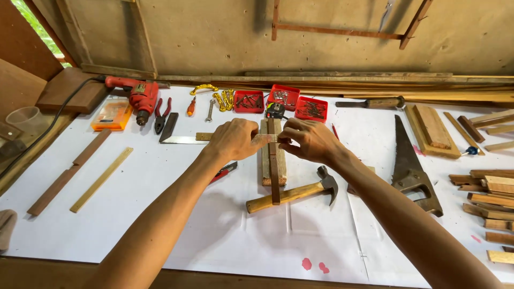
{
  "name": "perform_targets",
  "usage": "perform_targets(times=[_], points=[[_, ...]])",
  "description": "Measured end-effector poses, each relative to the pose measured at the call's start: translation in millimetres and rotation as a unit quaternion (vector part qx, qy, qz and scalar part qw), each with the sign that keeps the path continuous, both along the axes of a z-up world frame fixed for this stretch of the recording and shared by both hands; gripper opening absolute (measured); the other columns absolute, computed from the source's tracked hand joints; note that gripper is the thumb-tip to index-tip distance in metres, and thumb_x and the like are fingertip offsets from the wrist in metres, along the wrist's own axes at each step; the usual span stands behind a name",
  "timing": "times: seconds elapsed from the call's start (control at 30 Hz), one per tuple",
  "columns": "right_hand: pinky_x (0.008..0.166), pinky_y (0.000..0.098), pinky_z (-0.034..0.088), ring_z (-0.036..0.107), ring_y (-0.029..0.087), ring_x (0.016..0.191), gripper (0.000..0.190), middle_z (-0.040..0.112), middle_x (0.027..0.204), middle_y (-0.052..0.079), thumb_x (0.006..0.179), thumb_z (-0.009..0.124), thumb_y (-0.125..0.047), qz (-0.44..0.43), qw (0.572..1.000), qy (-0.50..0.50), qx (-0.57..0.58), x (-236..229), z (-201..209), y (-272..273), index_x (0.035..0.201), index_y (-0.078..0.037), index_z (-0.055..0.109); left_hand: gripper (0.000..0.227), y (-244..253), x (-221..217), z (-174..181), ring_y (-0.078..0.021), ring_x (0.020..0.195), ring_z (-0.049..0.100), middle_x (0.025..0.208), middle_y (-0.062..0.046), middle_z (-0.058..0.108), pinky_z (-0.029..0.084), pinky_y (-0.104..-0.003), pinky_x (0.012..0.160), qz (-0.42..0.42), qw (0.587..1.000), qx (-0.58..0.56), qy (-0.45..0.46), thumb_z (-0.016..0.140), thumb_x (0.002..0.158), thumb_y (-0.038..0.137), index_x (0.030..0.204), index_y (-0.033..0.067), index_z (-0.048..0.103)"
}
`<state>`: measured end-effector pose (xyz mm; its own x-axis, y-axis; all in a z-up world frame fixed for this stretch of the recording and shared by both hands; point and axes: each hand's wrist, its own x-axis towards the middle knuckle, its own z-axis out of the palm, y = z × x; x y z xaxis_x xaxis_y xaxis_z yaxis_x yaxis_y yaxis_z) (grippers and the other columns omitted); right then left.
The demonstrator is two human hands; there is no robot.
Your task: Measuring, marking with a pencil and square, and cutting small wooden strips using a utility knife and hand saw.
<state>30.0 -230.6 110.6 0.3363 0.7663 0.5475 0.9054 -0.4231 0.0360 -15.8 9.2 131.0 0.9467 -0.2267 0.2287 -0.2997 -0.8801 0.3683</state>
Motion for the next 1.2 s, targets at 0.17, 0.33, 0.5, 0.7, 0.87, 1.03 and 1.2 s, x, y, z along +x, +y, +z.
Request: perform_targets(times=[0.17,0.33,0.5,0.7,0.87,1.03,1.2], points=[[0.069,0.0392,0.056,0.07,0.023,0.083,0.02,0.069,0.096,0.0,0.089,0.08,-0.028,0.01,0.998,0.062,-0.015,10,-37,5,0.099,-0.014,0.072,0.059,5,5,-27,-0.0385,0.078,0.072,0.079,-0.019,0.074,0.056,-0.05,0.074,0.031,0.997,0.02,0.062,0.069,0.086,0.063,0.082,0.0051,0.075],[0.091,0.044,0.055,0.067,0.031,0.105,0.055,0.069,0.116,0.008,0.075,0.083,-0.044,-0.011,0.986,0.155,-0.066,12,-55,12,0.121,-0.013,0.072,0.056,18,19,-61,-0.0346,0.073,0.074,0.073,-0.017,0.075,0.057,-0.049,0.073,0.066,0.992,0.028,0.106,0.07,0.083,0.062,0.082,0.007,0.078],[0.11,0.0515,0.043,0.056,0.035,0.132,0.092,0.051,0.152,0.015,0.073,0.08,-0.06,-0.016,0.98,0.2,-0.018,26,-90,2,0.14,-0.001,0.056,0.059,19,26,-81,-0.0339,0.07,0.072,0.071,-0.016,0.073,0.057,-0.049,0.067,0.079,0.99,0.035,0.115,0.068,0.087,0.065,0.079,0.0072,0.078],[0.116,0.0485,0.041,0.05,0.036,0.14,0.091,0.047,0.158,0.013,0.074,0.081,-0.05,0.001,0.953,0.294,0.075,22,-105,2,0.145,-0.002,0.054,0.06,23,40,-87,-0.0292,0.07,0.073,0.07,-0.011,0.073,0.058,-0.048,0.068,0.068,0.984,0.019,0.166,0.067,0.083,0.069,0.079,0.0101,0.078],[0.118,0.0455,0.042,0.05,0.033,0.143,0.089,0.047,0.157,0.013,0.074,0.083,-0.047,0.016,0.942,0.321,0.099,22,-111,2,0.145,-0.001,0.054,0.06,24,41,-89,-0.0283,0.069,0.073,0.069,-0.012,0.073,0.058,-0.046,0.069,0.054,0.983,0.027,0.176,0.066,0.085,0.068,0.079,0.0094,0.078],[0.115,0.0436,0.045,0.052,0.031,0.139,0.089,0.046,0.157,0.013,0.074,0.084,-0.048,0.009,0.933,0.352,0.077,23,-98,2,0.143,-0.001,0.053,0.056,20,49,-95,-0.0286,0.064,0.072,0.066,-0.012,0.074,0.057,-0.047,0.068,0.022,0.984,0.063,0.163,0.062,0.091,0.063,0.079,0.0106,0.077],[0.11,0.0438,0.05,0.055,0.031,0.138,0.067,0.048,0.158,0.012,0.087,0.073,-0.031,0.012,0.941,0.335,0.049,30,-101,-3,0.145,-0.003,0.055,0.051,4,52,-82,-0.0253,0.06,0.069,0.061,-0.008,0.07,0.055,-0.045,0.062,0.012,0.983,0.005,0.182,0.07,0.086,0.06,0.069,0.0116,0.074]])
